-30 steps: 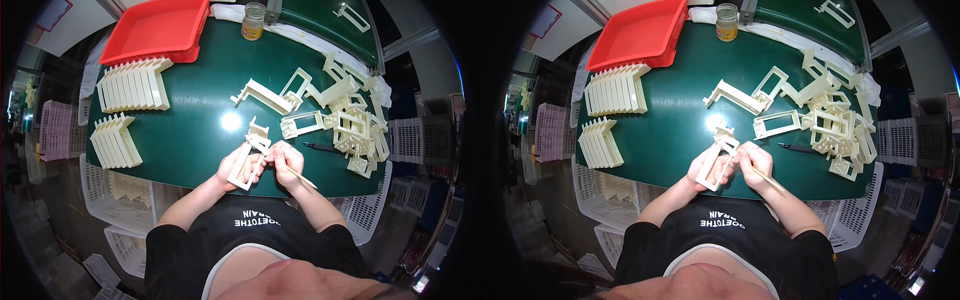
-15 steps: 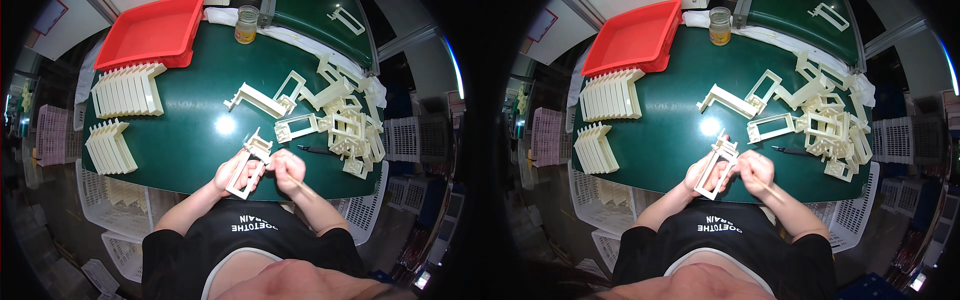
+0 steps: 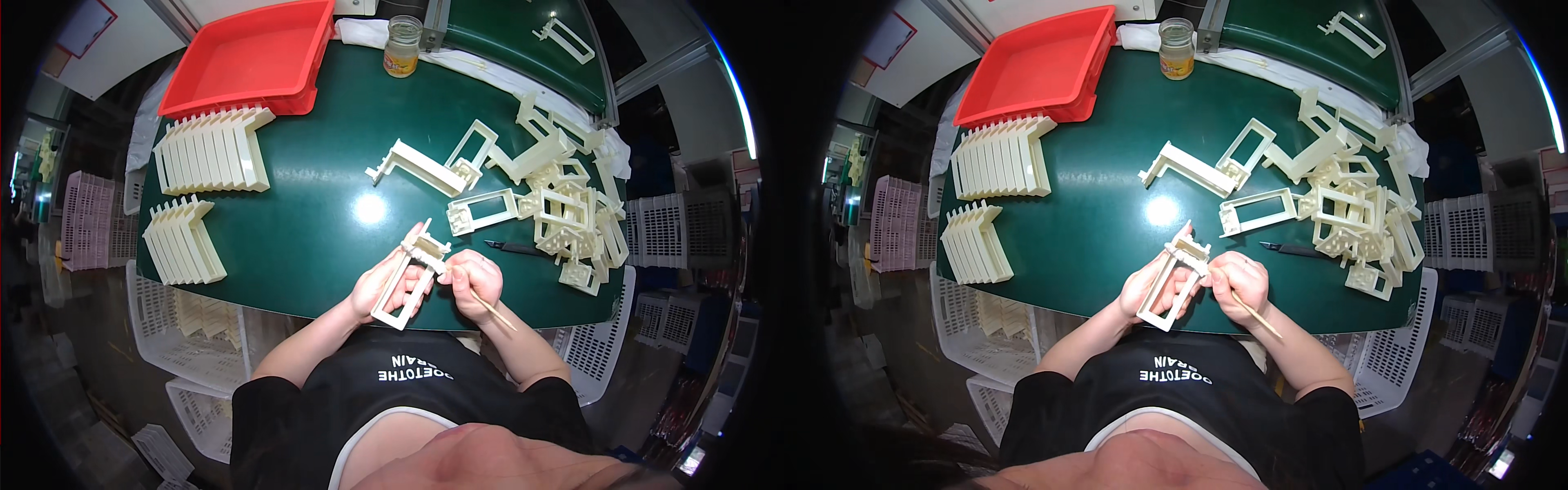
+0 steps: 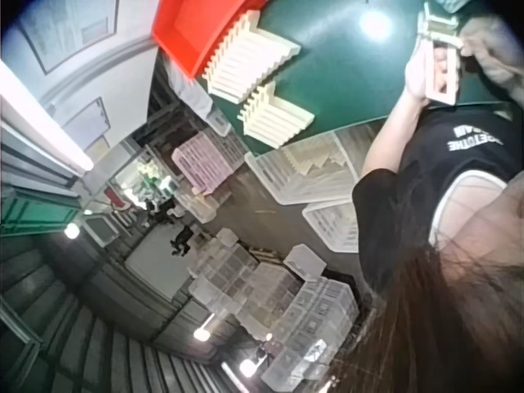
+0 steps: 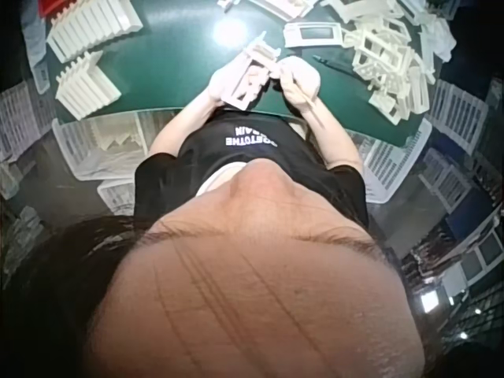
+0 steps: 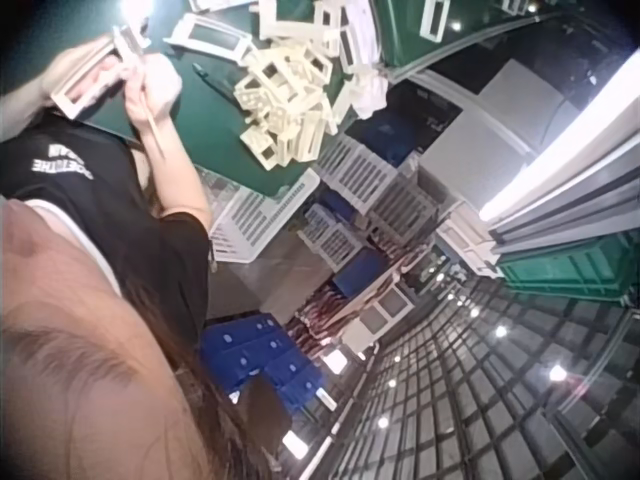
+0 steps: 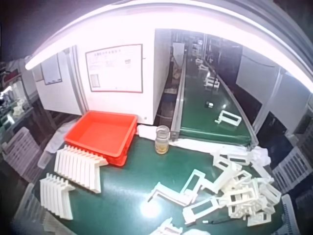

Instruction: Applying a substance to plastic electronic parts using a small brush at a manual assembly station.

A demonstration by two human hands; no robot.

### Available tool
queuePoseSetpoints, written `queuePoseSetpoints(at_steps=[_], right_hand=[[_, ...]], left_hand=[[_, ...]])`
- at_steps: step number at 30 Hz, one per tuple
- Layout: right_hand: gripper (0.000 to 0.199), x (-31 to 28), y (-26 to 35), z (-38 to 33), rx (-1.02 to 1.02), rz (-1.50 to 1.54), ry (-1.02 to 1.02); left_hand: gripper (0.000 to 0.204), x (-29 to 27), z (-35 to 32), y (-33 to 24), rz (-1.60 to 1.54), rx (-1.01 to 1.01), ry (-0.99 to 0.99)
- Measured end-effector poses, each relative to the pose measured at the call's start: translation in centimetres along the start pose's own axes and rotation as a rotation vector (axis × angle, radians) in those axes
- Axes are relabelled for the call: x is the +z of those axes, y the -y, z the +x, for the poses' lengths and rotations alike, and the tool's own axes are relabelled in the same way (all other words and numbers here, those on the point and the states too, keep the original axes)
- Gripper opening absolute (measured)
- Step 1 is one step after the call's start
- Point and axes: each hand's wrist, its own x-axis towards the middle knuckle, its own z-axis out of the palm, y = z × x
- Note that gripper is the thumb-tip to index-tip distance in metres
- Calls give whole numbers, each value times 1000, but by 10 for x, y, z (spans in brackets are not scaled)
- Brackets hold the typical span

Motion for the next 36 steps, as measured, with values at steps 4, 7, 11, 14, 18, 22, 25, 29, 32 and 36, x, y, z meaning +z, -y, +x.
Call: queuePoseSetpoints(at_steps=[4,7,11,14,18,22,25,29,32,36], right_hand=[[20,9,8,-15,-29,68,34],[22,4,0,-6,-59,-9,3],[24,8,11,-11,86,55,16],[26,0,7,-8,95,87,-4],[28,6,18,-14,221,145,-19],[28,-1,10,-13,147,137,-31],[30,6,16,-15,219,152,-43],[24,7,12,-16,185,215,-50],[24,3,10,-11,172,176,-108],[30,14,19,-16,242,267,-59]], left_hand=[[53,4,-2,2,-4,40,44],[54,3,0,0,-3,7,37],[54,6,1,0,83,50,11],[55,6,-1,2,109,65,7],[57,7,3,1,172,46,-16],[58,3,2,2,160,66,27],[59,1,0,2,127,50,54],[60,3,0,1,127,68,57],[60,4,2,1,162,38,62],[57,0,3,3,160,69,27]])
